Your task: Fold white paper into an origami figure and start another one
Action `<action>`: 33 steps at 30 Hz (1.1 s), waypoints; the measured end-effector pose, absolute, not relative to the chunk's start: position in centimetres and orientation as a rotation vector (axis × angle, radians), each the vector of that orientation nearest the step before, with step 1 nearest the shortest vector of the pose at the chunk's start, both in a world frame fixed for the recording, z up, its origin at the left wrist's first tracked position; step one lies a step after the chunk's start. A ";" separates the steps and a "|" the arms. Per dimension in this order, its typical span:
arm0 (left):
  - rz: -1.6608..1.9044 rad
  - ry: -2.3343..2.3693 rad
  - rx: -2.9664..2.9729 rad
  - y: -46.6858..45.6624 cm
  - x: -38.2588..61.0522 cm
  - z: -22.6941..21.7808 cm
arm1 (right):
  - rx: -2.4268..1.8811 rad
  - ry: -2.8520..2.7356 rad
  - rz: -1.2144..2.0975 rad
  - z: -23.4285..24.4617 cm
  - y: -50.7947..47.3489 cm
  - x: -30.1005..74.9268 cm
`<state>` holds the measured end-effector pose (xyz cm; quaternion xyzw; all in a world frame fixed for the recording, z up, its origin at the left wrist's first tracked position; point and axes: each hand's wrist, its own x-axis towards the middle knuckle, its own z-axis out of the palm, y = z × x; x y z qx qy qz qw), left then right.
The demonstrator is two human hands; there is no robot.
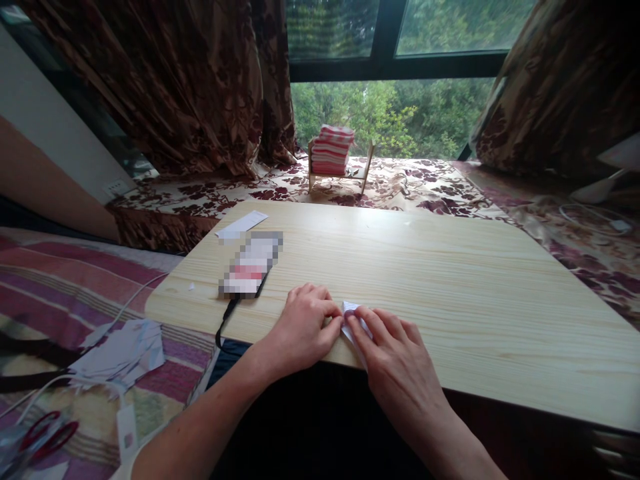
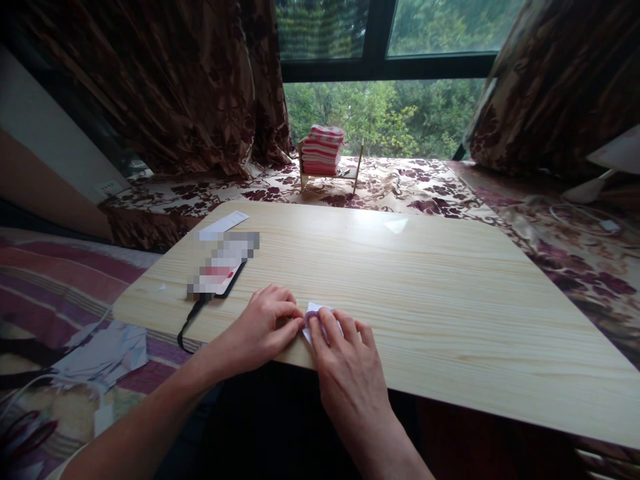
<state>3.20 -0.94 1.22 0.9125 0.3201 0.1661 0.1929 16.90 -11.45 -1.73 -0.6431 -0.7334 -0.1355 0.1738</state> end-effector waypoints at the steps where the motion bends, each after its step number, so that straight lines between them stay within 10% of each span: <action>1: 0.472 0.898 2.602 -0.7 2.9 1.4 | -1.828 -2.085 -0.383 -1.7 -11.5 16.9; 33: 0.422 0.768 3.079 -1.3 3.0 1.1 | -1.851 -1.989 -0.352 1.2 -11.7 20.0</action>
